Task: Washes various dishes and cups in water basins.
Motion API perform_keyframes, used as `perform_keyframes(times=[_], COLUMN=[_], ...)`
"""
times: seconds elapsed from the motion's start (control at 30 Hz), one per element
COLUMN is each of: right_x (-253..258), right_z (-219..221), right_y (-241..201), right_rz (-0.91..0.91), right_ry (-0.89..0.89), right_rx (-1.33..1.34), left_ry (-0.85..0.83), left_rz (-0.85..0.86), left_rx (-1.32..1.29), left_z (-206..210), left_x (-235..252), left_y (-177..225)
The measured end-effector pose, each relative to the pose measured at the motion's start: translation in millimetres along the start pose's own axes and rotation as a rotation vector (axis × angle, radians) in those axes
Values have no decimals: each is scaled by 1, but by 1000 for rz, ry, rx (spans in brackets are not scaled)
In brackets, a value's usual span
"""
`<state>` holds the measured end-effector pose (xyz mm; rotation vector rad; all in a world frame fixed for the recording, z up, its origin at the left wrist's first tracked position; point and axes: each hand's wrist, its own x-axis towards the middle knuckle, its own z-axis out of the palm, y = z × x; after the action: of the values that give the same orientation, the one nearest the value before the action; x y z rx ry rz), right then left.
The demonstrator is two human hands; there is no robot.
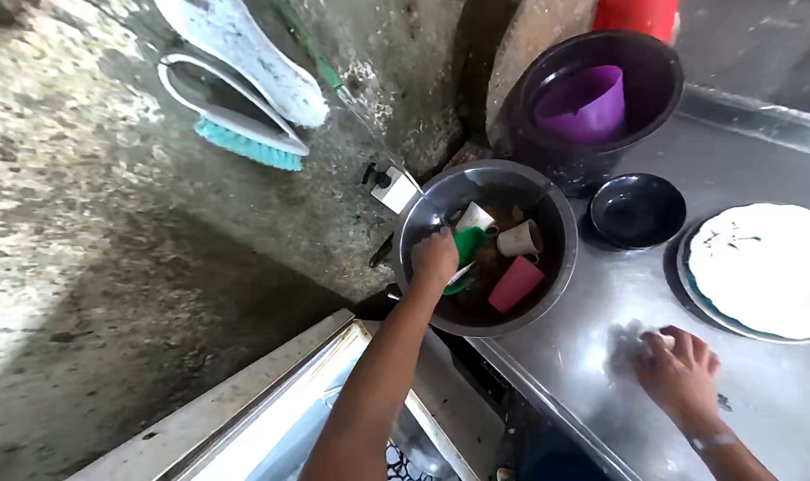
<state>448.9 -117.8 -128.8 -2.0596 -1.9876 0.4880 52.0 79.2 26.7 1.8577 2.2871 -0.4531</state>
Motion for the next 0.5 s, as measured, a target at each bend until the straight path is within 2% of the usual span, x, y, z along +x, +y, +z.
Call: perform_keyframes(times=[0.1, 0.17, 0.27, 0.33, 0.47, 0.5], right_x=[-35, -47, -40, -15, 66, 91], right_z=[-5, -6, -7, -15, -42, -50], right_y=[30, 43, 29, -15, -150, -184], right_rz=[110, 135, 42, -78, -327, -356], right_ry=[-129, -159, -35, 89, 264, 258], right_rx=[-83, -115, 4, 204, 713, 828], left_ry=[60, 150, 319, 436, 633, 662], left_rz=[-25, 23, 166, 197, 101, 48], left_rx=[87, 107, 47, -44, -408, -502], left_z=[-41, -57, -72, -77, -69, -64], left_x=[-7, -1, 13, 20, 18, 17], left_y=[5, 4, -7, -16, -25, -24])
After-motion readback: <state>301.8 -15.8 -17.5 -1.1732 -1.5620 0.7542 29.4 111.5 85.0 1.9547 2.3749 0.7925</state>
